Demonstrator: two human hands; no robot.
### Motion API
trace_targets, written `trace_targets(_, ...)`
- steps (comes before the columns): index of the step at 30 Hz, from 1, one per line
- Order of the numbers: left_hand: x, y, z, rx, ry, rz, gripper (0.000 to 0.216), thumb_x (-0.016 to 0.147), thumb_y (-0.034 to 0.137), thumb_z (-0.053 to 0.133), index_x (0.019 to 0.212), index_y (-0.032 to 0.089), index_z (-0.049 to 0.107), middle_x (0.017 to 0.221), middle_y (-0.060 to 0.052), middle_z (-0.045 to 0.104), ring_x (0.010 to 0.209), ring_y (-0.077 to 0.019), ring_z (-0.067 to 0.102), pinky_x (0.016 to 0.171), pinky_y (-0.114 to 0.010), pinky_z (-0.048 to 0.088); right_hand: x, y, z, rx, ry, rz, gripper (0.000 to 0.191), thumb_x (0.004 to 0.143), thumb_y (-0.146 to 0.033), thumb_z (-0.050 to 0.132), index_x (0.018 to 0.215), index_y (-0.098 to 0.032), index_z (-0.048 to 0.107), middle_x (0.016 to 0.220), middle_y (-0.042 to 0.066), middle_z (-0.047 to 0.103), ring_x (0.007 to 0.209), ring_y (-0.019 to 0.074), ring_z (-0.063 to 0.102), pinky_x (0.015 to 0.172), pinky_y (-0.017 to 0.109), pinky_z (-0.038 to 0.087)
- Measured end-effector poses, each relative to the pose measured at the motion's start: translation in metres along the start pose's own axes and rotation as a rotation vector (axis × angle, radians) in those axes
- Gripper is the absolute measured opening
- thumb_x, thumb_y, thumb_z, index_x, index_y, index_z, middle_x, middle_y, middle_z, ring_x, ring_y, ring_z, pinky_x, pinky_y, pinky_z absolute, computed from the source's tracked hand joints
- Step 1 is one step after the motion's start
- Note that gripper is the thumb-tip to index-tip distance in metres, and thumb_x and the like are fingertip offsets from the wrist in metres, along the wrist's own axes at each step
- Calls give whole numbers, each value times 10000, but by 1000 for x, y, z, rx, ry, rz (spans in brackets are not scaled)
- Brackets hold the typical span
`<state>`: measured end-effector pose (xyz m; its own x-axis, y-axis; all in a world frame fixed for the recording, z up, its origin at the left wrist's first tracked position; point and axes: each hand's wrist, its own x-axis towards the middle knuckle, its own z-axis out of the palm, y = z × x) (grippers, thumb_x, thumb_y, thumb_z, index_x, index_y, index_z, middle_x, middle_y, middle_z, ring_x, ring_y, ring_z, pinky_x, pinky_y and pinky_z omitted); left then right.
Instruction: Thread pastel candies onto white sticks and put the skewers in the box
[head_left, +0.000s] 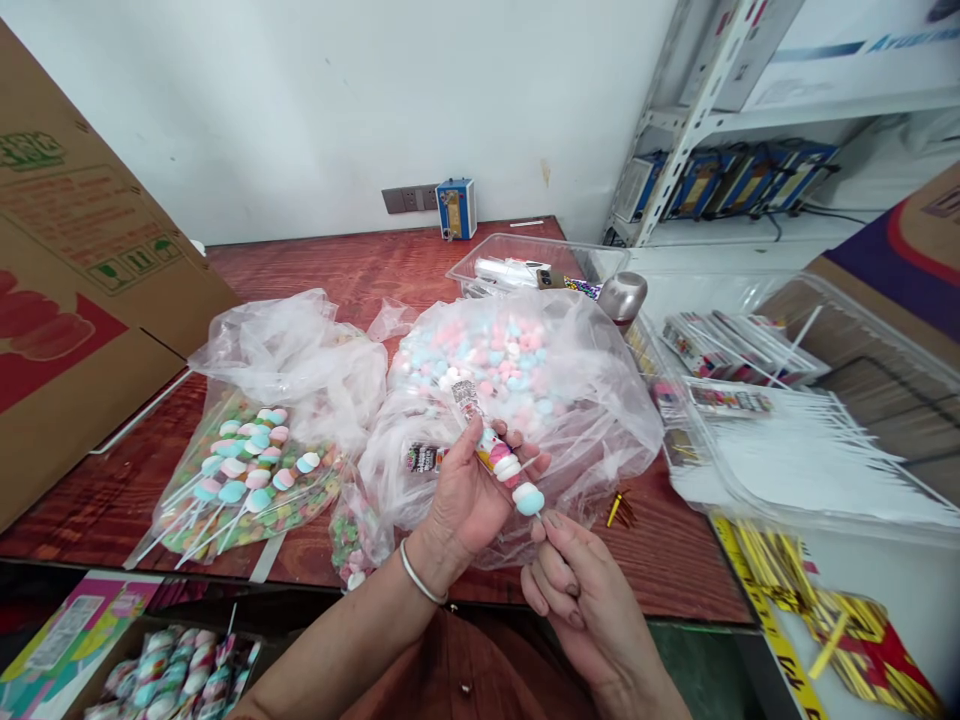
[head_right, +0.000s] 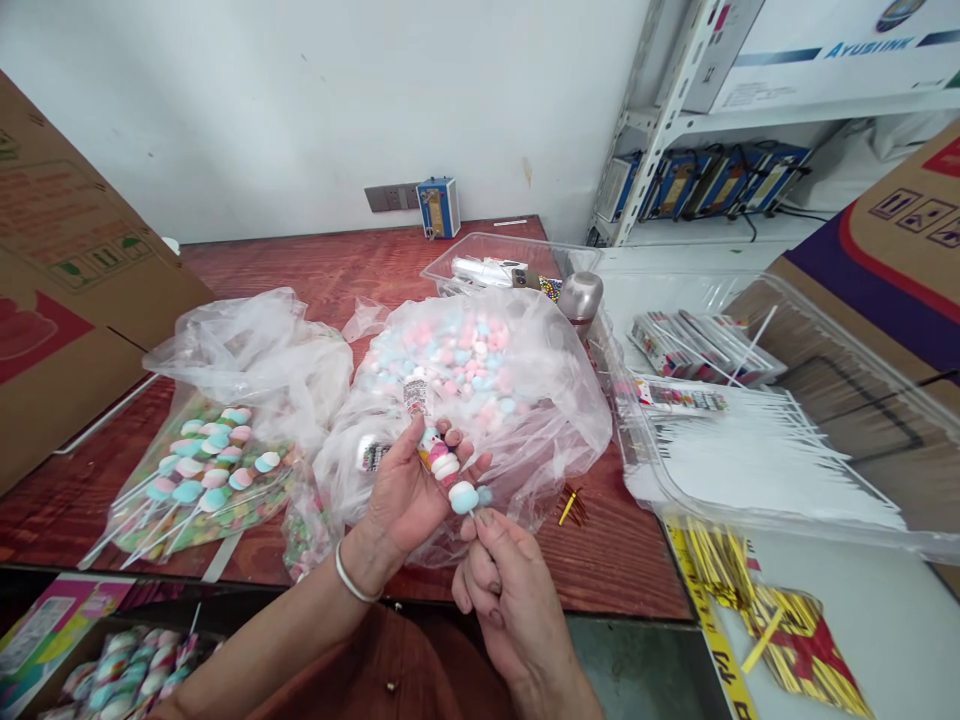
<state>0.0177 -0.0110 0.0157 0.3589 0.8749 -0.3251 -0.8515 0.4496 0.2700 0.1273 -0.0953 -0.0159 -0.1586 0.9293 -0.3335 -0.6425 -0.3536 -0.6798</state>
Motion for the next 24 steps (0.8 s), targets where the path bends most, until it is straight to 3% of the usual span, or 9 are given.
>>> trace_targets(3, 0, -4, 2, 14, 19, 43, 219, 906, 360, 603, 857, 147, 600, 764, -13, 609, 726, -157, 640, 879, -419, 551, 1, 5, -5, -373, 77, -201, 326, 940, -465, 550, 773, -189, 600, 468, -107, 310, 376, 69, 262, 425, 220, 324)
trace_targets(6, 2, -8, 6, 60, 98, 92, 235, 897, 380, 616, 859, 150, 596, 768, -17, 606, 724, -152, 631, 844, -390, 560, 6, 11, -13, -1000, 239, -751, 205, 926, -334, 588, 813, -182, 666, 603, 2, 578, 527, 130, 502, 531, 254, 395)
trace_targets(8, 3, -8, 8, 85, 120, 109, 241, 885, 386, 634, 852, 151, 595, 756, -14, 594, 707, -144, 618, 823, -370, 564, 8, 12, -15, -1203, 276, -1000, 144, 916, -276, 593, 914, -181, 702, 671, 39, 645, 605, 163, 571, 613, 282, 437)
trace_targets(10, 3, -7, 10, 89, 105, 125, 237, 873, 381, 652, 850, 152, 593, 744, -4, 578, 676, -128, 597, 811, -351, 565, 8, 12, -14, -1115, 227, -885, 193, 942, -323, 562, 972, -182, 690, 643, 24, 612, 586, 160, 561, 581, 272, 441)
trace_targets(15, 4, -5, 10, 96, 63, 132, 266, 846, 402, 683, 860, 150, 598, 746, 2, 566, 647, -109, 566, 784, -336, 567, 0, 7, -10, -307, -49, 21, 398, 943, -570, 497, 877, -194, 610, 505, -119, 269, 364, 54, 169, 359, 195, 256)
trace_targets(17, 4, -6, 8, 109, 68, 125, 247, 854, 382, 679, 866, 148, 598, 755, 0, 569, 658, -111, 571, 770, -321, 563, 0, 8, -11, -312, -72, 14, 397, 938, -562, 510, 842, -189, 606, 505, -116, 277, 364, 51, 173, 369, 197, 265)
trace_targets(19, 4, -7, 8, 118, 79, 131, 210, 868, 347, 666, 864, 149, 595, 761, -1, 572, 668, -113, 577, 750, -299, 558, 3, 9, -14, -634, 16, -301, 353, 953, -485, 524, 811, -180, 632, 533, -61, 426, 412, 80, 355, 431, 217, 326)
trace_targets(21, 4, -7, 8, 133, 93, 149, 185, 878, 323, 654, 857, 150, 592, 772, -5, 577, 680, -118, 586, 738, -293, 556, 7, 9, -17, -1089, 159, -763, 244, 962, -346, 545, 845, -174, 674, 631, 0, 587, 538, 126, 513, 534, 252, 372)
trace_targets(24, 6, -8, 9, 154, 149, 174, 172, 885, 308, 643, 841, 152, 586, 789, -13, 587, 680, -120, 590, 735, -302, 558, 9, 8, -18, -1603, 286, -1233, 124, 951, -170, 563, 969, -150, 683, 630, 10, 621, 559, 146, 525, 607, 306, 349)
